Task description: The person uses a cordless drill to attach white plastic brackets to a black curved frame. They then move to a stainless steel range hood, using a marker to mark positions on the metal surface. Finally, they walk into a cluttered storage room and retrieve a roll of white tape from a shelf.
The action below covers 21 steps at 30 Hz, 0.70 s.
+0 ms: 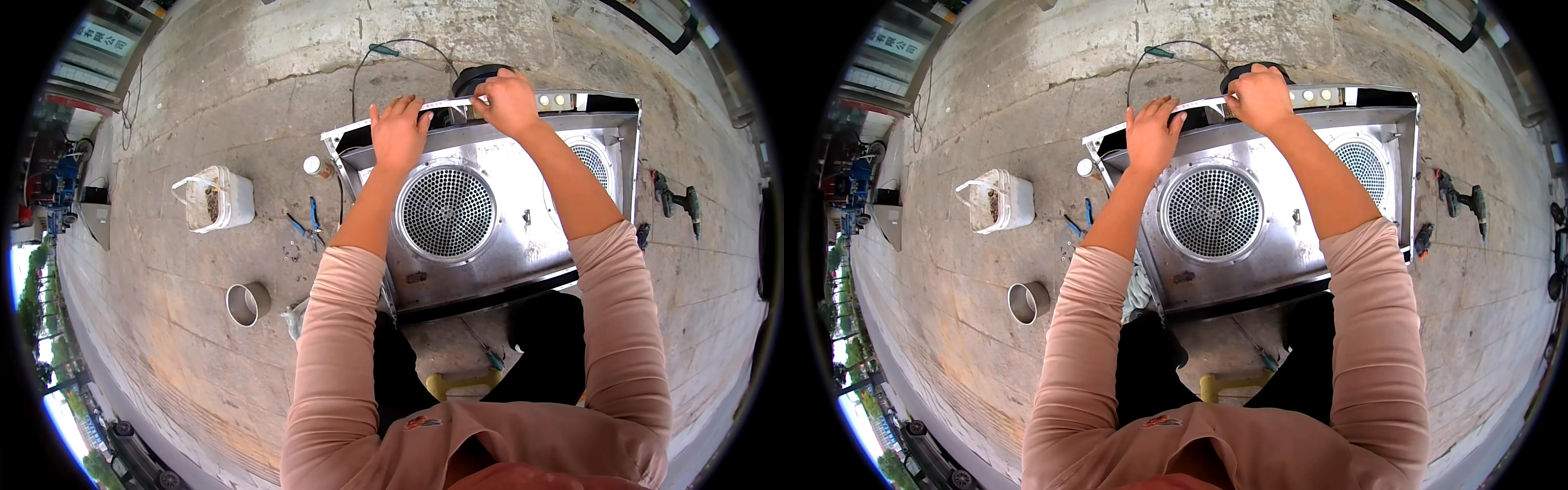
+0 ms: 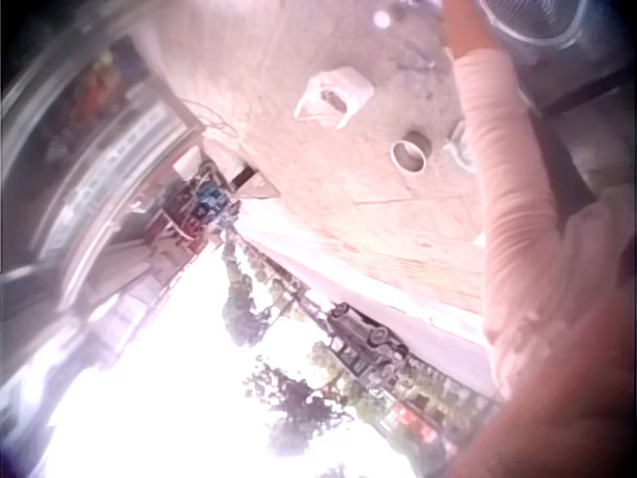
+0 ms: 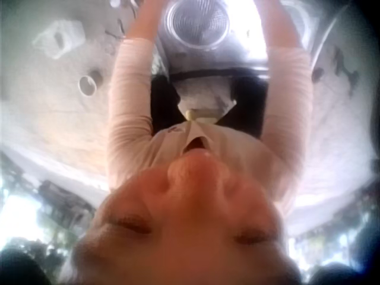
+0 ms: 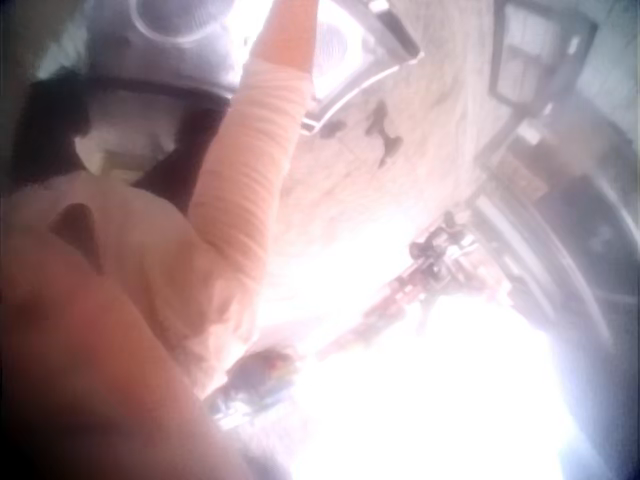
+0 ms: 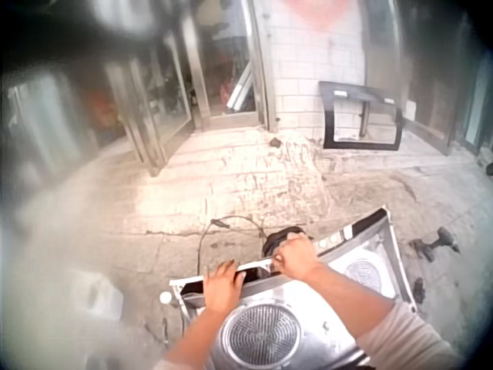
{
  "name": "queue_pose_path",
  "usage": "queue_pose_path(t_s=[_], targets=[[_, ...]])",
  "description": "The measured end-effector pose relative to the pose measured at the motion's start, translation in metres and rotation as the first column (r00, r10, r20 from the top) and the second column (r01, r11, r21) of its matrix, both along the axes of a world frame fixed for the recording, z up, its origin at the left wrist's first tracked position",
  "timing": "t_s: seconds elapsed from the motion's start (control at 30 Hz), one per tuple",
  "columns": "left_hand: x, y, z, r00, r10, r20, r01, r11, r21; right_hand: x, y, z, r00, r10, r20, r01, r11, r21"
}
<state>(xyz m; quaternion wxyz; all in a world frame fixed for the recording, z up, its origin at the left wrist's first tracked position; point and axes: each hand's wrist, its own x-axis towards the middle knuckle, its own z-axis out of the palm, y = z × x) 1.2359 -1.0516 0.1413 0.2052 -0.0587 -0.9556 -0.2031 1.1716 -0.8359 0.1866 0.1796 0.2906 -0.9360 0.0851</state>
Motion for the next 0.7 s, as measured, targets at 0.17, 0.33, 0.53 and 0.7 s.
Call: queue_pose_path(t_s=[0.17,0.33,0.53,0.7], targets=[[-0.028,0.029,0.000,0.988,0.052,0.148,-0.077,0.984,0.163,0.002,-0.001,-0.002,0.998,0.004,-0.062,-0.005,1.000,-0.008],[-0.044,0.035,-0.001,0.952,0.134,0.275,-0.183,0.970,0.158,0.007,-0.003,-0.008,0.995,-0.007,-0.096,0.008,1.000,0.015],[-0.049,0.037,-0.003,0.938,0.187,0.292,-0.239,0.959,0.153,0.027,-0.018,-0.011,0.975,0.077,-0.209,-0.113,0.980,-0.164],[-0.052,0.040,-0.004,0.935,0.175,0.308,-0.227,0.963,0.143,0.042,-0.014,-0.016,0.976,0.083,-0.199,-0.126,0.969,-0.212]])
